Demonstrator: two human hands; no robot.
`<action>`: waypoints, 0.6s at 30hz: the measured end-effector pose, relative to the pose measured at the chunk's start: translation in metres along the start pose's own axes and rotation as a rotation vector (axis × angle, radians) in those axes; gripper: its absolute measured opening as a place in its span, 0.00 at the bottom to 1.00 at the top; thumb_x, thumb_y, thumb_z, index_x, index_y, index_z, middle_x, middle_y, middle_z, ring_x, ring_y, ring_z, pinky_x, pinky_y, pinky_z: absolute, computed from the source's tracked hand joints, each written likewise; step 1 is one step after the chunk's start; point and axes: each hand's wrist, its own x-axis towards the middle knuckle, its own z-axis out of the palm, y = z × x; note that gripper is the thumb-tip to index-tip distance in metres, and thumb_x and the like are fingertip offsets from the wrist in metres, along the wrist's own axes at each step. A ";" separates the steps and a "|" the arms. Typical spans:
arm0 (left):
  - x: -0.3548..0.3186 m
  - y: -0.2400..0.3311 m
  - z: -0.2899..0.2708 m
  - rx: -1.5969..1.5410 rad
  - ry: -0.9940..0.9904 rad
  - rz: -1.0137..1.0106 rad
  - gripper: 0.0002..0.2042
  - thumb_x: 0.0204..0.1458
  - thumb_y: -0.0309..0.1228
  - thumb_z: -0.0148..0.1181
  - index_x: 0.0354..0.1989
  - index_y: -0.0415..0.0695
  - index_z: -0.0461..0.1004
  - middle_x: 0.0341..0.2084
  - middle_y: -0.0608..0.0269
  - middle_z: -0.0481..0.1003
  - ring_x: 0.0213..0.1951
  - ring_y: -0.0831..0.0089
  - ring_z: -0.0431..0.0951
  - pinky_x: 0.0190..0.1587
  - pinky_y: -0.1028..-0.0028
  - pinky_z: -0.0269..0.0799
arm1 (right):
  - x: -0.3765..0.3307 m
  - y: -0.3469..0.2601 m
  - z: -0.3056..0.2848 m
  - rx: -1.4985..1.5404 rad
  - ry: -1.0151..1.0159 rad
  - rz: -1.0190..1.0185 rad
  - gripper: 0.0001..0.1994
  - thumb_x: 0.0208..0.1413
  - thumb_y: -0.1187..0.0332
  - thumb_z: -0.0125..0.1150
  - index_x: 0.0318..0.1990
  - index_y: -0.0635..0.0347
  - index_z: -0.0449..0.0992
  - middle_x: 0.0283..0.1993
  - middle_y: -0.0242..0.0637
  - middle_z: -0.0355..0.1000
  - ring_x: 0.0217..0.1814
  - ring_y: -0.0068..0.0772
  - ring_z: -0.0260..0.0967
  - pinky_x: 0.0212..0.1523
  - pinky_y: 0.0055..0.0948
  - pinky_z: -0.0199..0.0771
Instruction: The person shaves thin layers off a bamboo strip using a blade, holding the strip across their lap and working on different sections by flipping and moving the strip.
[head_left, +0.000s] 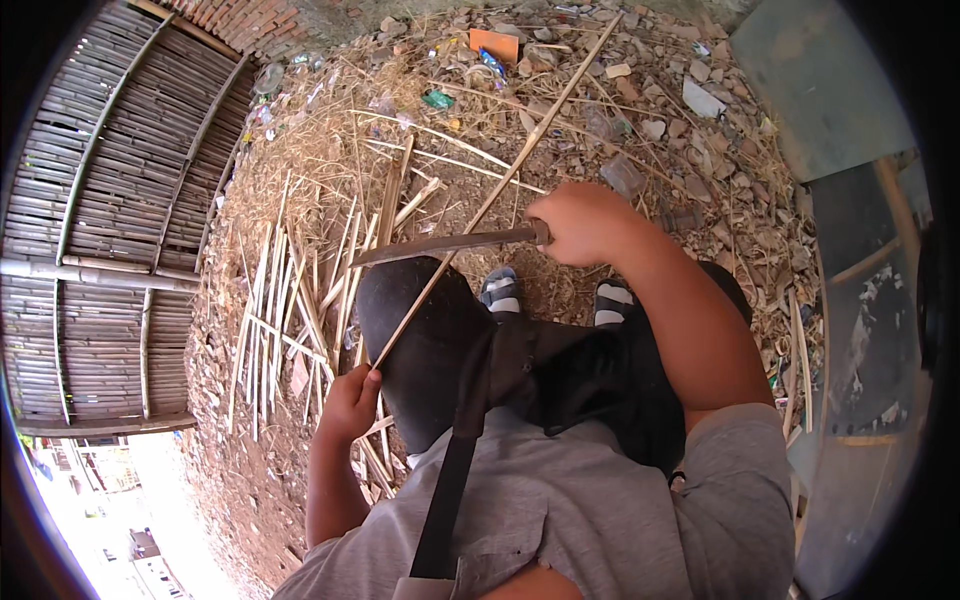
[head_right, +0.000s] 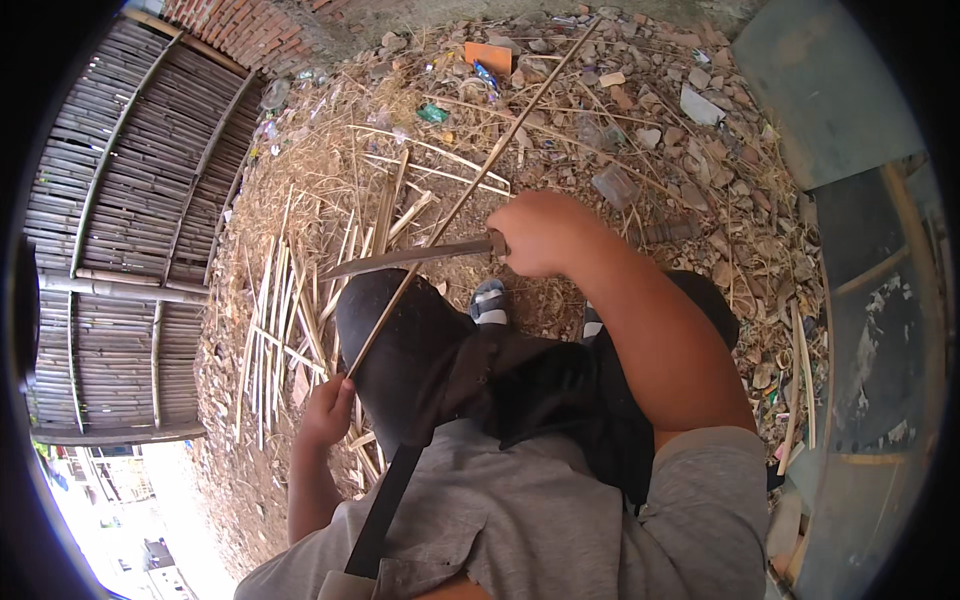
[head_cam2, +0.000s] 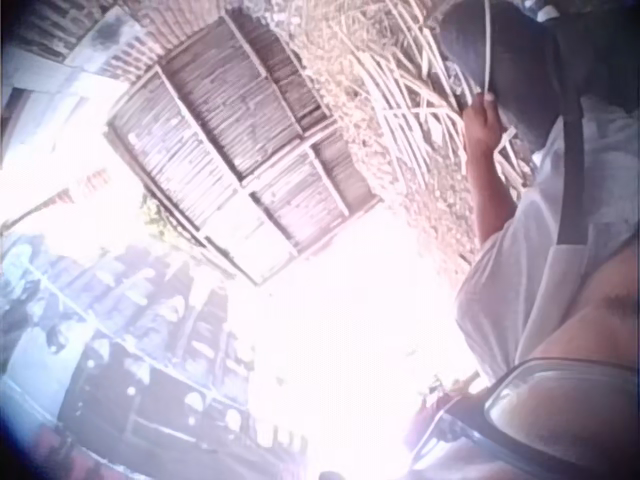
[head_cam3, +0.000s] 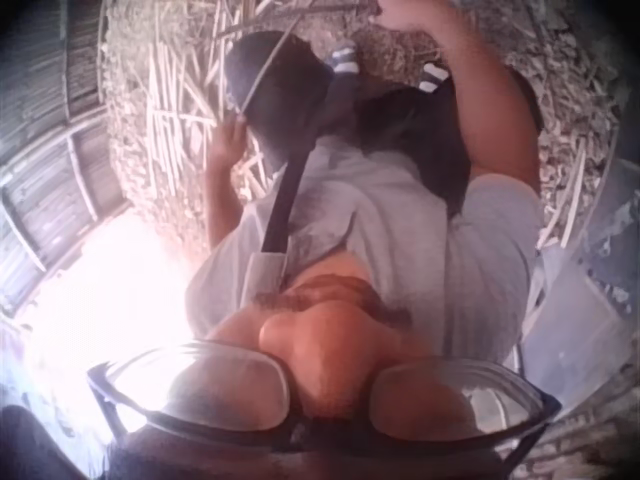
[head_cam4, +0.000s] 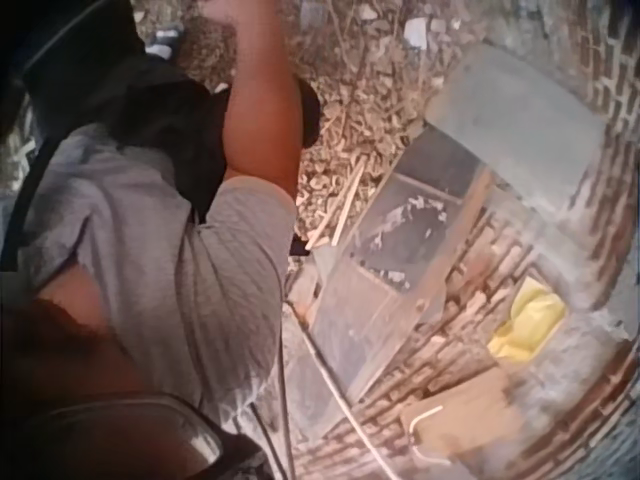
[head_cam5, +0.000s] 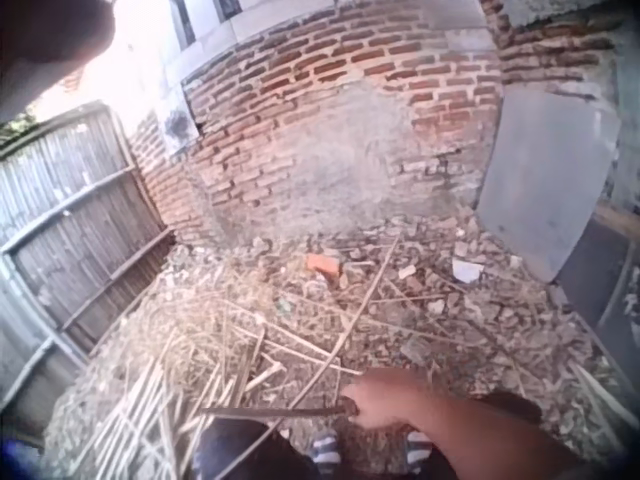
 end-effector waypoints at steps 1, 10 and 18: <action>0.000 -0.002 0.001 0.002 0.009 0.003 0.24 0.69 0.46 0.46 0.28 0.36 0.68 0.18 0.42 0.70 0.24 0.42 0.72 0.28 0.56 0.65 | 0.005 0.011 0.000 0.091 -0.037 -0.034 0.13 0.50 0.63 0.69 0.41 0.58 0.81 0.33 0.45 0.78 0.40 0.50 0.78 0.42 0.48 0.76; 0.000 -0.001 0.000 0.073 0.010 -0.015 0.25 0.69 0.48 0.47 0.28 0.36 0.69 0.19 0.40 0.70 0.27 0.37 0.73 0.29 0.52 0.64 | 0.010 0.028 -0.018 0.198 0.030 0.191 0.14 0.52 0.61 0.66 0.44 0.58 0.82 0.36 0.45 0.80 0.42 0.48 0.79 0.45 0.46 0.76; 0.003 0.000 0.001 0.082 0.027 0.054 0.25 0.69 0.47 0.46 0.28 0.36 0.68 0.20 0.40 0.71 0.28 0.37 0.72 0.29 0.52 0.64 | 0.017 0.073 0.004 0.213 0.008 0.117 0.17 0.49 0.61 0.70 0.46 0.58 0.81 0.40 0.46 0.80 0.46 0.48 0.79 0.48 0.45 0.78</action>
